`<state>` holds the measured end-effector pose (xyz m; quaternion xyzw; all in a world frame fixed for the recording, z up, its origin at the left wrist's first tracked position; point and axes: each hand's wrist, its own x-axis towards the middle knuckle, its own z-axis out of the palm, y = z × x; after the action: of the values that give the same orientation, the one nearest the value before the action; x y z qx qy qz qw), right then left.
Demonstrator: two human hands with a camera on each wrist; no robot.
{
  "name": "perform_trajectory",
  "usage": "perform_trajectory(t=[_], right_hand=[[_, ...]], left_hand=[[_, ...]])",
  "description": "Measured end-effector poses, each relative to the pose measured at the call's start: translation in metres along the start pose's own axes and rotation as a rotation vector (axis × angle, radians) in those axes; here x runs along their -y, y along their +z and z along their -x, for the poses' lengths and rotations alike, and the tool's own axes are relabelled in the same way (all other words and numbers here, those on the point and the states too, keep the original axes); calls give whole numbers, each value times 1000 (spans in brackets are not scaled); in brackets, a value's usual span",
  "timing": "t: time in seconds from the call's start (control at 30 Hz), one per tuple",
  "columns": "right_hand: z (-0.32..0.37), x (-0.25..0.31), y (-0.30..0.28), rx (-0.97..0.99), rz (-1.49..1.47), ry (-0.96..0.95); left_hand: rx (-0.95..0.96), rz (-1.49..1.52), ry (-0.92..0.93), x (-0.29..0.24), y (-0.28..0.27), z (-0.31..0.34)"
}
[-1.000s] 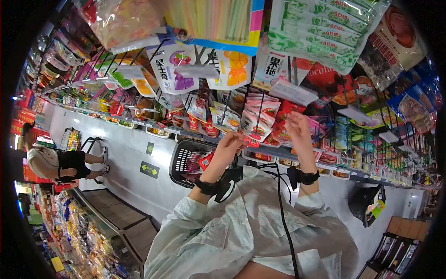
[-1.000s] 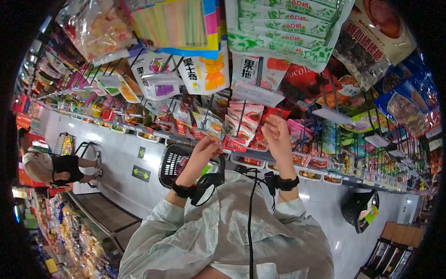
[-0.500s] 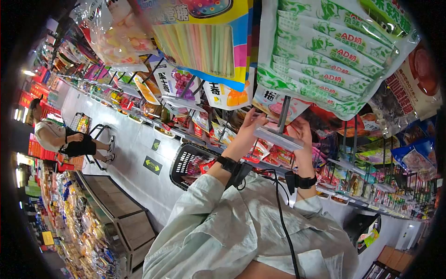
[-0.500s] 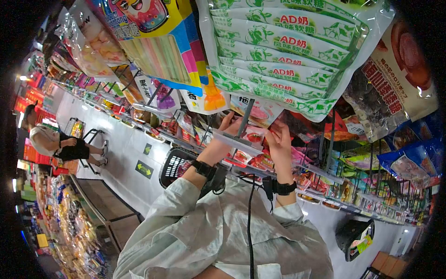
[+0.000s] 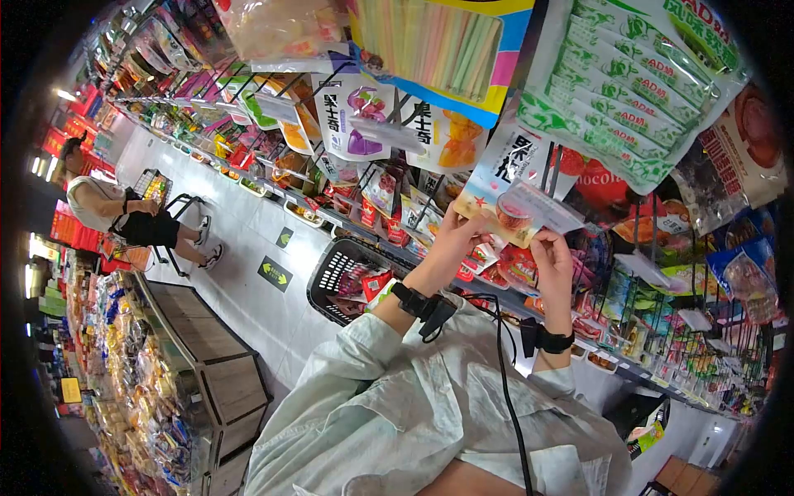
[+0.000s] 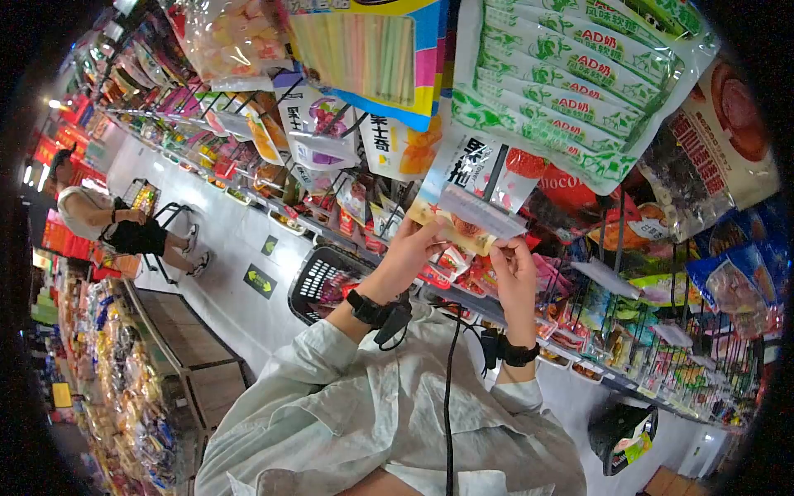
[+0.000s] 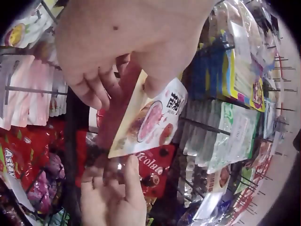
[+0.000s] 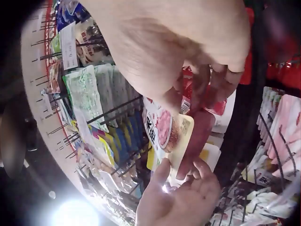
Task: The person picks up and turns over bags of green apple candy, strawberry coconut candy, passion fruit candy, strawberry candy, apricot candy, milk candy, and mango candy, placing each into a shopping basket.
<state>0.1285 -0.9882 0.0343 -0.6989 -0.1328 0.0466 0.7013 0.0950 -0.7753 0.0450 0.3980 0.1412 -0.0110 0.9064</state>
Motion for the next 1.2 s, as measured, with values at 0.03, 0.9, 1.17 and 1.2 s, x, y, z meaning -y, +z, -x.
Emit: perform_trajectory(t=[0.03, 0.9, 1.17, 1.2], right_hand=[[7, 0, 2, 4, -5, 23], [264, 62, 86, -276, 51, 77], [330, 94, 78, -159, 203, -114], [336, 91, 76, -81, 126, -186]], left_hand=[[15, -64, 27, -5, 1, 8], [289, -106, -180, 37, -80, 230], [182, -1, -300, 78, -68, 265], [178, 36, -289, 82, -64, 270]])
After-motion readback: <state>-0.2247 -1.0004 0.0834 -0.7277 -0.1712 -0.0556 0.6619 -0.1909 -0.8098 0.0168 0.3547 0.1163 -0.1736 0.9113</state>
